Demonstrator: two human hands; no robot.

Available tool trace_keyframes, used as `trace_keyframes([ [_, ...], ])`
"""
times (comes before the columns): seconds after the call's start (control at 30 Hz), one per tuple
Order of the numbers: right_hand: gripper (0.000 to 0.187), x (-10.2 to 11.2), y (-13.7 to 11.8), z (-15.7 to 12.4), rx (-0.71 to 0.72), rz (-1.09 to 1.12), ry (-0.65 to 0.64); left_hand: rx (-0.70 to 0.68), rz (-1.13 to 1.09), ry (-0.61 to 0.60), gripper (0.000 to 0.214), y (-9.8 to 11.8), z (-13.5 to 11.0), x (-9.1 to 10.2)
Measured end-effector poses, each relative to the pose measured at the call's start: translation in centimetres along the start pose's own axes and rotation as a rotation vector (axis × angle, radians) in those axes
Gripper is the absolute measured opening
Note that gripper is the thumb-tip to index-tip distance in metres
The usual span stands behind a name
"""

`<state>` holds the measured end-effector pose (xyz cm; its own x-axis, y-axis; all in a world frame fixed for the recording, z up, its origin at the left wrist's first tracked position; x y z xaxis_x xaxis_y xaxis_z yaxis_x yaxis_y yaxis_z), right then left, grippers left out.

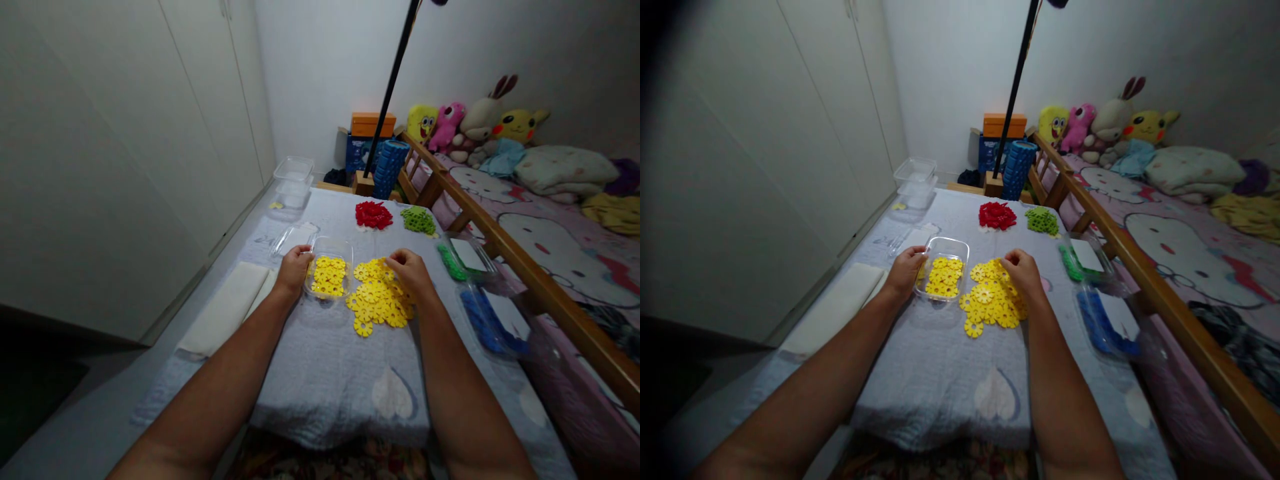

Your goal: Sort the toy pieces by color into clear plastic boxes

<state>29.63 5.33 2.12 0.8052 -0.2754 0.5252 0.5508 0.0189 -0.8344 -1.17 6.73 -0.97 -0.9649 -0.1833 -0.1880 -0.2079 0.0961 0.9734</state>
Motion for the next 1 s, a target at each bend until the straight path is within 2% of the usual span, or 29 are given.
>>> trace_keyframes([
  [0.13,0.021,-1.8,-4.4,-1.7,0.148,0.116,-0.037,0.001,0.003,-0.001,0.037,-0.1,0.0,0.0],
  [0.3,0.007,-5.2,-8.7,-4.4,0.351,-0.073,-0.178,0.009,-0.01,-0.005,0.038,-0.4,0.2,0.0],
  [0.43,0.004,-7.1,-9.4,-5.5,0.419,-0.277,-0.264,0.001,0.001,-0.012,0.038,-0.3,0.1,0.0],
  [0.6,0.007,-8.2,-8.8,-5.9,0.46,-0.388,-0.281,0.012,-0.021,-0.017,0.039,-0.3,0.0,-0.1],
  [0.73,0.011,-7.9,-8.3,-5.6,0.463,-0.397,-0.243,0.022,-0.027,-0.013,0.039,-0.4,0.1,-0.1],
  [0.9,0.017,-4.5,-6.7,-3.7,0.377,-0.374,-0.158,0.017,-0.023,-0.006,0.038,-0.5,0.2,0.0],
  [1.0,0.013,-2.8,-5.2,-2.9,0.3,-0.453,-0.24,0.01,-0.009,-0.001,0.038,-0.4,0.2,0.0],
])
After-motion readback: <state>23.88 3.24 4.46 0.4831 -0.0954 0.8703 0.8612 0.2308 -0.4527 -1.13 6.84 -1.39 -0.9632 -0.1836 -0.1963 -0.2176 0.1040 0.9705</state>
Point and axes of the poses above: each hand's wrist, its own z-axis towards the middle knuckle, its own x-axis out of the back of the hand, y = z × x, the point moved 7 cm from there along z, towards the middle knuckle, and after that the axes turned 1 degree about -z, right-handed, at the moved point
